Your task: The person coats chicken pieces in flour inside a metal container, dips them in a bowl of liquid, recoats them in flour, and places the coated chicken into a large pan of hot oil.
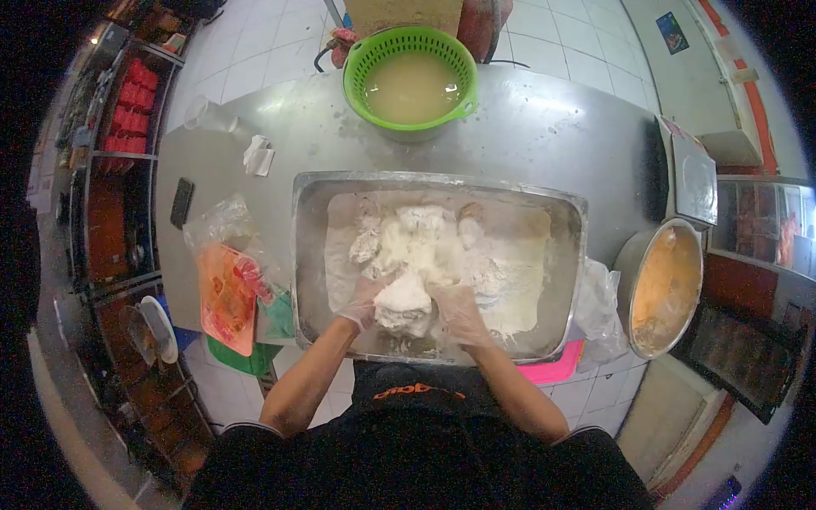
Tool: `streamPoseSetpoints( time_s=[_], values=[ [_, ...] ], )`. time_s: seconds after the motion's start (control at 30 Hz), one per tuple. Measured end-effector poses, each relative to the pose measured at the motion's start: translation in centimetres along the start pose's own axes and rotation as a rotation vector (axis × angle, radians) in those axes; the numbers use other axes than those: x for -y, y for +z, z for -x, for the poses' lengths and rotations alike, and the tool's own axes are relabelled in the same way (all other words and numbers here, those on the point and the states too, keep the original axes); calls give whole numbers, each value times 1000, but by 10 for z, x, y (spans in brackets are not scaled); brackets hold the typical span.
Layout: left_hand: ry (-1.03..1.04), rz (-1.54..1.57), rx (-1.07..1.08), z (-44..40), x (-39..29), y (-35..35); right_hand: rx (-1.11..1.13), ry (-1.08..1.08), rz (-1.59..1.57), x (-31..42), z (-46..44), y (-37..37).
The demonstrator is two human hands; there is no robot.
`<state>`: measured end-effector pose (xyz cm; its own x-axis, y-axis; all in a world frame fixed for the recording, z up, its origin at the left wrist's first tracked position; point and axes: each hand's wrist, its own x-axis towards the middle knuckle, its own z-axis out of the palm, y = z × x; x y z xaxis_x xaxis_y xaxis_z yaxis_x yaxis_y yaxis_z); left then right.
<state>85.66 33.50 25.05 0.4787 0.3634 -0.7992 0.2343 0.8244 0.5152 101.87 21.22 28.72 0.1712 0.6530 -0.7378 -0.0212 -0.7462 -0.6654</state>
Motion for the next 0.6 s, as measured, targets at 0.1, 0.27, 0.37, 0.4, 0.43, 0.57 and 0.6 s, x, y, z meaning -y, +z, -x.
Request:
streamPoseSetpoints(
  time_s=[0.1,0.27,0.37,0.4,0.43,0.57,0.6],
  values=[
    [261,-443,-129,31,-33,-2,-137,-339,-90,36,29,-19],
    [976,-1115,-850,12,-73,-15,-474,-337,426,-36,-46,-91],
    [846,-1127,-628,-50,-50,3,-602,-727,598,-65,-122,-95],
    [842,-1076,-565,-62,-46,16,-542,-757,641,-54,-140,-92],
    [858,-994,-500,-70,-51,25,-465,-772,700,-33,-149,-83],
    [807,-611,-205,-39,-77,26,-304,-754,979,-4,-155,-56],
    [795,-542,-142,-23,-81,24,-290,-749,1011,-4,-154,-55]
  ],
)
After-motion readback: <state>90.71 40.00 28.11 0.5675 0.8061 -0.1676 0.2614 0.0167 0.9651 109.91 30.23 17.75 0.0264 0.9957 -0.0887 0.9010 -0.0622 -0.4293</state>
